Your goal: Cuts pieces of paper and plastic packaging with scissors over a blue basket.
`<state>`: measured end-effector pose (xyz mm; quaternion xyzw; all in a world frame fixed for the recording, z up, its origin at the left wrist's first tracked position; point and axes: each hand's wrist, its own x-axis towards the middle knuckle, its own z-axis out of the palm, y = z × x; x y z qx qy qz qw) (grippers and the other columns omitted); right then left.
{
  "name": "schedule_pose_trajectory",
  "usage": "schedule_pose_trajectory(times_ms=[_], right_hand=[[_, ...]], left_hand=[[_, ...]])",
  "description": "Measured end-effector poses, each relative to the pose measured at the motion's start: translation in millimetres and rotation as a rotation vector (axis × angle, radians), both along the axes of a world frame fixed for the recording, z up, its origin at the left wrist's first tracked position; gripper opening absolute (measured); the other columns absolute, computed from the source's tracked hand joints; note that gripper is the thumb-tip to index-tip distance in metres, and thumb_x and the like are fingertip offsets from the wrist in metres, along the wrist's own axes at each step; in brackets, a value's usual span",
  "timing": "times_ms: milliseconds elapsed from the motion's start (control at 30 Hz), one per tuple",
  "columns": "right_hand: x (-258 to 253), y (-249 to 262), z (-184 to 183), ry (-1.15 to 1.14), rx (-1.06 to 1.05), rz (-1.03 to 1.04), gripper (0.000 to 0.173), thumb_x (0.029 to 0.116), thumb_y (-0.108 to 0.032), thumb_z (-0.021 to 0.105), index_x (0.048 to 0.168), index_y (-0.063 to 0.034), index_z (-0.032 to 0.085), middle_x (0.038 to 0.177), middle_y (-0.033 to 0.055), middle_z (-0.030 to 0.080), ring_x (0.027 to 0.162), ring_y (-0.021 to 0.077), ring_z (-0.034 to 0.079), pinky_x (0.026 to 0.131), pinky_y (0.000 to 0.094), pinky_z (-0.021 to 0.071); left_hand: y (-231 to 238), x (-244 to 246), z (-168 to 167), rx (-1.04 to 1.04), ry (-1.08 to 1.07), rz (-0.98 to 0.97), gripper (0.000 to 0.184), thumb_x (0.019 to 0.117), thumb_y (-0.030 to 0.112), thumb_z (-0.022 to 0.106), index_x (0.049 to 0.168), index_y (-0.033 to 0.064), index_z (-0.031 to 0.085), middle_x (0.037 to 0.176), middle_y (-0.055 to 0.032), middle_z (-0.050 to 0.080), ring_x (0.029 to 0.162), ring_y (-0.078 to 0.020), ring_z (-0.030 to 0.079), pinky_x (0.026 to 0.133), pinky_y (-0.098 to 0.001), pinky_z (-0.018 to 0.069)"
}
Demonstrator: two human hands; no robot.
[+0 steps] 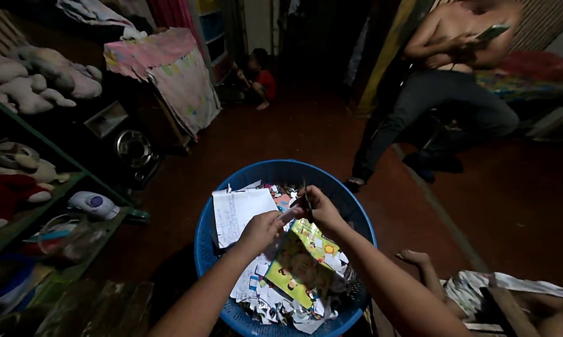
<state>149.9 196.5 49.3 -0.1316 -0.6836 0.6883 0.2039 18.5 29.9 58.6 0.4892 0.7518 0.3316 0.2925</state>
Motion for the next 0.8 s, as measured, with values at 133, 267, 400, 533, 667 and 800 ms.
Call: schedule_pose_trajectory(times_ms=[133,267,400,533,667,800], right_hand=[[0,-4,2,0.010,0.021,-0.004,0.039,0.0851,0.002,0.073,0.118,-0.0013,0.051,0.088,0.0036,0.067,0.073,0.0105,0.065,0.066,0.0272,0.0561],[1,-10,3,0.043,0.103,0.017,0.041,0.0813,0.001,0.076,0.114,-0.0009,0.052,0.092,0.0025,0.066,0.079,0.0086,0.065,0.072,0.0264,0.0565],[1,-16,3,0.068,0.111,0.036,0.039,0.0829,-0.003,0.077,0.113,-0.0028,0.052,0.092,0.0016,0.067,0.079,0.0083,0.066,0.071,0.0258,0.0559],[0,-18,-1,0.111,0.096,0.031,0.037,0.0853,0.000,0.073,0.115,-0.0015,0.051,0.094,0.0025,0.068,0.081,0.0098,0.067,0.072,0.0275,0.0572],[-1,-21,0,0.135,0.098,-0.007,0.033,0.0852,0.004,0.069,0.113,-0.0020,0.052,0.087,-0.0002,0.067,0.072,0.0083,0.066,0.067,0.0264,0.0577],[-1,-24,3,0.122,0.080,-0.030,0.031,0.0863,0.003,0.069,0.111,-0.0029,0.052,0.085,-0.0007,0.069,0.071,0.0081,0.067,0.065,0.0259,0.0576]], left_hand=[[-1,1,-1,0.013,-0.037,0.028,0.024,0.1045,0.018,0.057,0.120,0.0025,0.067,0.102,-0.0081,0.071,0.087,-0.0131,0.070,0.085,-0.0332,0.0582],[0,1,-9,0.082,-0.143,-0.025,0.034,0.1051,0.022,0.055,0.129,-0.0002,0.063,0.116,-0.0129,0.069,0.098,-0.0178,0.069,0.092,-0.0380,0.0565],[-1,5,-7,0.132,-0.180,-0.018,0.036,0.1101,0.026,0.043,0.120,-0.0018,0.063,0.095,-0.0083,0.068,0.081,-0.0128,0.067,0.081,-0.0337,0.0573],[-3,5,-2,0.111,-0.121,0.026,0.034,0.1101,0.025,0.044,0.120,0.0009,0.065,0.091,-0.0050,0.067,0.076,-0.0105,0.065,0.075,-0.0298,0.0561],[-3,6,2,0.078,-0.101,0.048,0.031,0.1083,0.022,0.048,0.123,0.0018,0.067,0.093,-0.0055,0.070,0.072,-0.0091,0.063,0.071,-0.0285,0.0542],[-4,6,5,0.056,-0.097,0.079,0.032,0.1092,0.023,0.046,0.120,0.0019,0.067,0.088,-0.0048,0.068,0.069,-0.0096,0.062,0.069,-0.0296,0.0540]])
